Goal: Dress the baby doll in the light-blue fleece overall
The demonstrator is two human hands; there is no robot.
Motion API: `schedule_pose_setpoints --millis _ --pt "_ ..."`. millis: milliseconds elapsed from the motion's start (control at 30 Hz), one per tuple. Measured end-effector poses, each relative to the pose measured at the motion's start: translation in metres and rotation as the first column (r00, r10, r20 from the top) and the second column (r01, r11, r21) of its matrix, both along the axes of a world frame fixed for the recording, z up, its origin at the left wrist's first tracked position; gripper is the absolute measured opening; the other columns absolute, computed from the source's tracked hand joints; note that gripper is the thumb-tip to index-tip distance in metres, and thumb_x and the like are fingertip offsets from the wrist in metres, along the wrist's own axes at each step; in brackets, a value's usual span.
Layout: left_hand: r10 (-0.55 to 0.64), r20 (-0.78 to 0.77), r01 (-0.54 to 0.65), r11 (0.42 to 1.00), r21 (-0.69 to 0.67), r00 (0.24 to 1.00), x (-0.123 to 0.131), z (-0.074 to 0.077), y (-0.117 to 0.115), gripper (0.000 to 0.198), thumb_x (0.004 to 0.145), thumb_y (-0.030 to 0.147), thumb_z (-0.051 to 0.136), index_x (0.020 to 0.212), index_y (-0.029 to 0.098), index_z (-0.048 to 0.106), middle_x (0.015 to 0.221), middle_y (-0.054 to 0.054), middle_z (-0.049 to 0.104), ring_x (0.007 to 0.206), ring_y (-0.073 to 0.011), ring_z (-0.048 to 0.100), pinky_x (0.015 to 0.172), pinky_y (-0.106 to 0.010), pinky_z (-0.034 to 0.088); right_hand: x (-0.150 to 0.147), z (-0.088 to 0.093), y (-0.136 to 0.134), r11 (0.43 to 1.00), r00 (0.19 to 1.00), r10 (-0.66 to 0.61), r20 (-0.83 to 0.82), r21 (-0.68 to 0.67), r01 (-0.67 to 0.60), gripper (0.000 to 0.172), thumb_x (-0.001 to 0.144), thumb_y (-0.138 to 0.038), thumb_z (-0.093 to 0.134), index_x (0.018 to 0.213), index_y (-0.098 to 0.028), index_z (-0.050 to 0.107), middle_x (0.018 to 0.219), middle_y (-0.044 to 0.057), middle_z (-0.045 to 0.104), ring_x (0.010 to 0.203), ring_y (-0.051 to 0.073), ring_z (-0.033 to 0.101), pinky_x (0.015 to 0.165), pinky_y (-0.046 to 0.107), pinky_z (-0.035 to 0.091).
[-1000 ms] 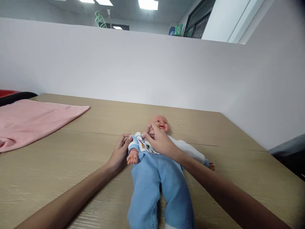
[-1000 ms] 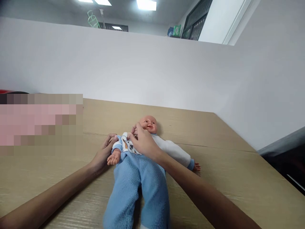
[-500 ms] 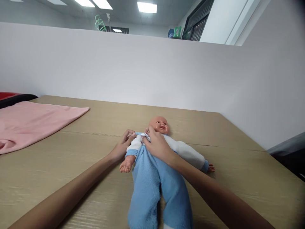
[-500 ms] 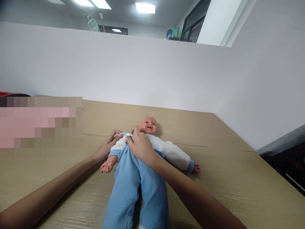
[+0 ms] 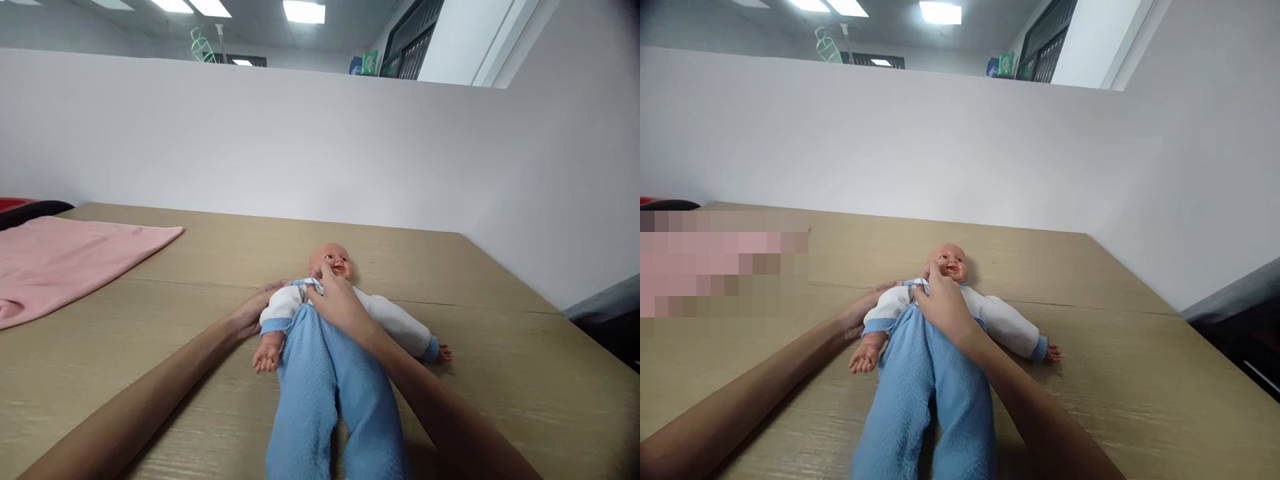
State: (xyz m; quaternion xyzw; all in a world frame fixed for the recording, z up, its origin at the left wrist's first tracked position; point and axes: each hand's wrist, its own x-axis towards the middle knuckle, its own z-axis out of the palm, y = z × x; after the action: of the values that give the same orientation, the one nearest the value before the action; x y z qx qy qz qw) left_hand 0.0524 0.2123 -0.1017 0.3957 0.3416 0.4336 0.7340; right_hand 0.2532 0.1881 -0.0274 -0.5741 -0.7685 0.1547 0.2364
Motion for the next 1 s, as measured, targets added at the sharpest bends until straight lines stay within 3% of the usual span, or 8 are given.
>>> schedule_pose_setpoints --millis 100,167,333,500,733,833,1000 --pt "-0.020 -0.042 0.022 0.999 0.046 0.999 -0.003 -0.002 0.000 0.034 0.082 0.036 0.091 0.109 0.017 0.081 0.108 -0.008 0.081 0.090 -0.0194 0.072 0.084 -0.028 0.056 0.001 -0.005 0.003 1.000 1.000 -0.006 -0.023 0.002 0.006 0.022 0.099 -0.021 0.056 0.121 -0.019 0.054 0.108 0.012 0.081 0.096 0.028 0.076 0.071 0.030 0.039" --pt "-0.010 -0.070 0.016 0.997 0.078 0.998 -0.005 -0.003 -0.001 0.031 0.083 0.039 0.091 0.105 0.019 0.081 0.101 -0.004 0.079 0.084 -0.0162 0.070 0.078 -0.025 0.054 0.000 -0.006 0.002 1.000 0.999 -0.003 -0.041 0.003 0.003 0.022 0.099 -0.021 0.056 0.121 -0.019 0.054 0.105 0.011 0.080 0.091 0.027 0.075 0.070 0.030 0.038" --pt "0.015 -0.100 0.000 0.989 0.150 0.995 -0.009 0.001 -0.005 0.033 0.082 0.041 0.092 0.100 0.019 0.076 0.092 0.001 0.073 0.077 -0.0120 0.064 0.069 -0.020 0.050 -0.002 -0.005 -0.001 0.996 0.996 0.018 -0.083 0.093 -0.010 0.012 0.094 -0.019 0.058 0.106 -0.023 0.058 0.101 0.006 0.078 0.093 0.025 0.072 0.073 0.030 0.038" --pt "0.007 0.035 -0.008 0.999 0.039 0.999 -0.005 0.004 0.000 0.032 0.085 0.038 0.089 0.104 0.025 0.068 0.085 0.004 0.073 0.069 -0.0131 0.064 0.062 -0.022 0.051 -0.002 -0.004 -0.004 0.996 0.996 -0.005 -0.089 0.093 0.014 0.011 0.095 -0.022 0.059 0.106 -0.023 0.060 0.099 0.006 0.078 0.090 0.024 0.072 0.072 0.030 0.038" --pt "-0.170 0.054 0.176 0.977 -0.120 0.984 0.012 0.007 0.013 0.021 0.086 0.034 0.084 0.099 0.018 0.081 0.092 -0.008 0.081 0.078 -0.0225 0.072 0.080 -0.037 0.058 0.002 0.002 -0.004 1.000 0.995 0.018 -0.100 0.026 -0.016 0.014 0.089 -0.025 0.064 0.101 -0.024 0.059 0.095 0.004 0.078 0.087 0.023 0.071 0.074 0.030 0.043" --pt "-0.165 0.048 0.169 0.980 -0.106 0.985 0.014 0.009 0.011 0.018 0.085 0.034 0.086 0.097 0.021 0.082 0.091 -0.007 0.081 0.076 -0.0236 0.071 0.078 -0.037 0.055 0.007 0.011 -0.006 0.995 0.999 -0.026 -0.018 0.092 0.028 0.016 0.088 -0.026 0.064 0.103 -0.024 0.060 0.093 0.005 0.078 0.088 0.026 0.069 0.072 0.032 0.040" --pt "-0.103 -0.031 0.104 0.995 0.008 0.994 0.007 0.025 0.001 0.028 0.082 0.036 0.090 0.101 0.020 0.076 0.091 -0.001 0.074 0.077 -0.0171 0.067 0.068 -0.026 0.050 0.012 0.018 -0.007 0.990 0.994 -0.071 0.078 0.123 0.061 0.015 0.090 -0.028 0.065 0.104 -0.024 0.062 0.095 0.007 0.078 0.092 0.028 0.069 0.073 0.033 0.039"
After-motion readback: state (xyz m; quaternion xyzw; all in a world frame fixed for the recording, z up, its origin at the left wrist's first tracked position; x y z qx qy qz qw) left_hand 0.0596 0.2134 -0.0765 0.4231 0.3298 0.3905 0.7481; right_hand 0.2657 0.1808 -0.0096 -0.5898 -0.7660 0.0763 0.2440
